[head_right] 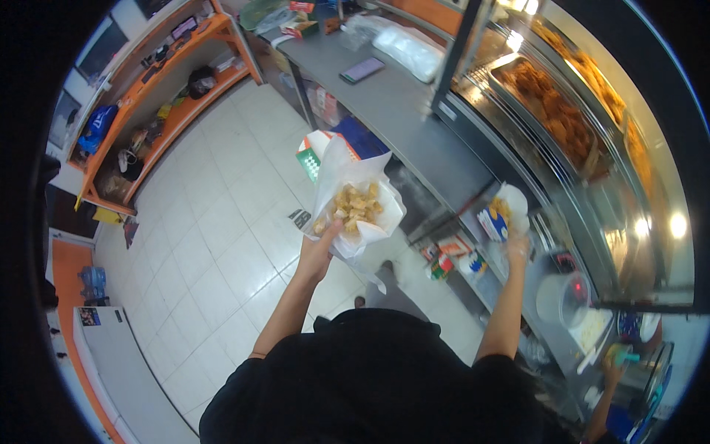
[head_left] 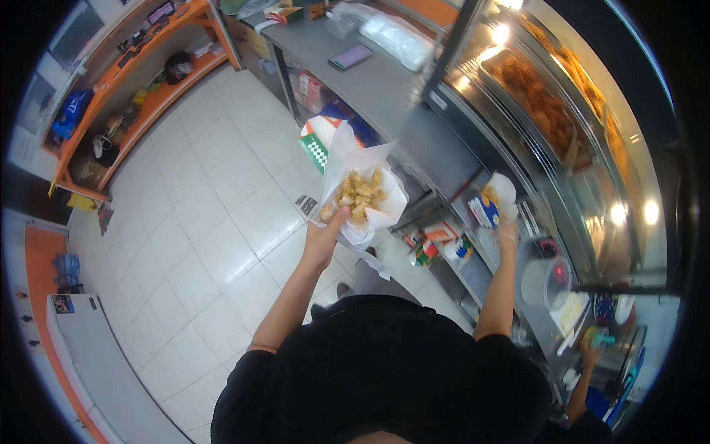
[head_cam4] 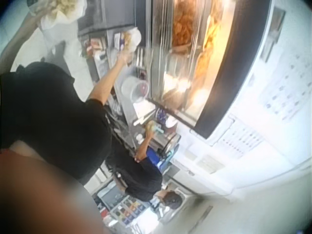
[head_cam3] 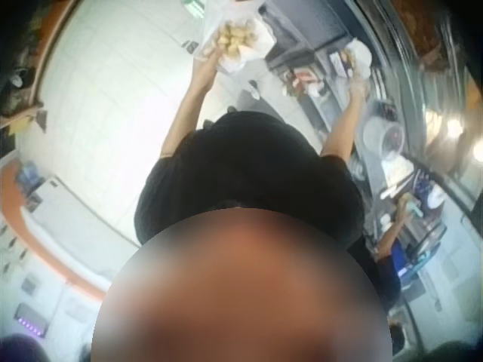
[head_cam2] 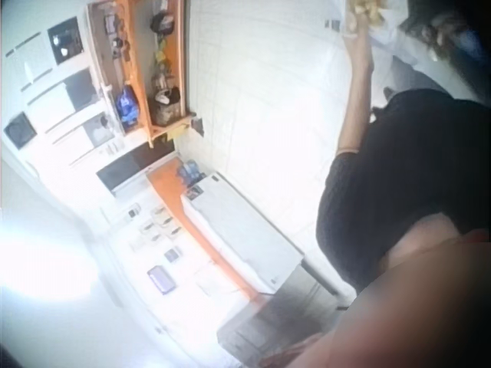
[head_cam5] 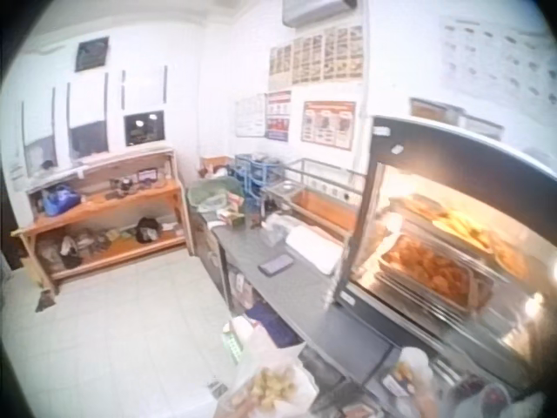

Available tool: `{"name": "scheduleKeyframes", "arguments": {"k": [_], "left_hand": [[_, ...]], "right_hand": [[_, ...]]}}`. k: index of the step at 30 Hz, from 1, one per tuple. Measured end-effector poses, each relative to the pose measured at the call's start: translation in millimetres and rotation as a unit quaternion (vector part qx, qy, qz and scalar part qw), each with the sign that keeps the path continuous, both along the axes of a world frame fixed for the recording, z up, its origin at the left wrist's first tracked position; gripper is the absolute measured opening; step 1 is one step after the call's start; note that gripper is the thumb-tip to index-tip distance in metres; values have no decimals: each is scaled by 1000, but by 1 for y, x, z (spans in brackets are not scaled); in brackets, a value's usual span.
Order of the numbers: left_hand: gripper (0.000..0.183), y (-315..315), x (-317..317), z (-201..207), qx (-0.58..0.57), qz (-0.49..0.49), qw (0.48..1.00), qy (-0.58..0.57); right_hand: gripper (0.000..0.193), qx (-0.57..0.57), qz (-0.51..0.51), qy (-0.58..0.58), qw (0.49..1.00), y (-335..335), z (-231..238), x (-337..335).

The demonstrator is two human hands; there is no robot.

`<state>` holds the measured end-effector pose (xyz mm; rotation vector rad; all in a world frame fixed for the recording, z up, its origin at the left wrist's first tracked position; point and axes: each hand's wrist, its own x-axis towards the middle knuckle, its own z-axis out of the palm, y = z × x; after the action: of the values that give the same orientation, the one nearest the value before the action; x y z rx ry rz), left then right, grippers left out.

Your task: The person cuts fried food on a cutting board, then places it into a plastic bag. They add a small packet and a green container, seal the bag, and place it on the counter.

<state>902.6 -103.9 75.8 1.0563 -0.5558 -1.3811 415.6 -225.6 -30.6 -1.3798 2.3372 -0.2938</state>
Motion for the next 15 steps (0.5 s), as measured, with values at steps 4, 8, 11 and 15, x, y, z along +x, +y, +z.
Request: {"name": "scheduleKeyframes", "arguments": {"k": [4, 8, 11, 15], "left_hand": [[51, -57, 68, -5, -3, 35, 999, 18], [52, -131, 141, -6, -2, 68, 998, 4], [51, -188, 194, -2, 21, 67, 997, -12], [49, -284, 256, -6, -22, 61, 995, -70]], "right_hand": [[32, -138, -109, -353, 919, -34, 57, 109], [36, 28, -43, -404, 914, -138, 98, 248], [42, -18, 10, -474, 881, -237, 92, 356], [43, -9, 162, -350, 923, -406, 89, 482]]}}
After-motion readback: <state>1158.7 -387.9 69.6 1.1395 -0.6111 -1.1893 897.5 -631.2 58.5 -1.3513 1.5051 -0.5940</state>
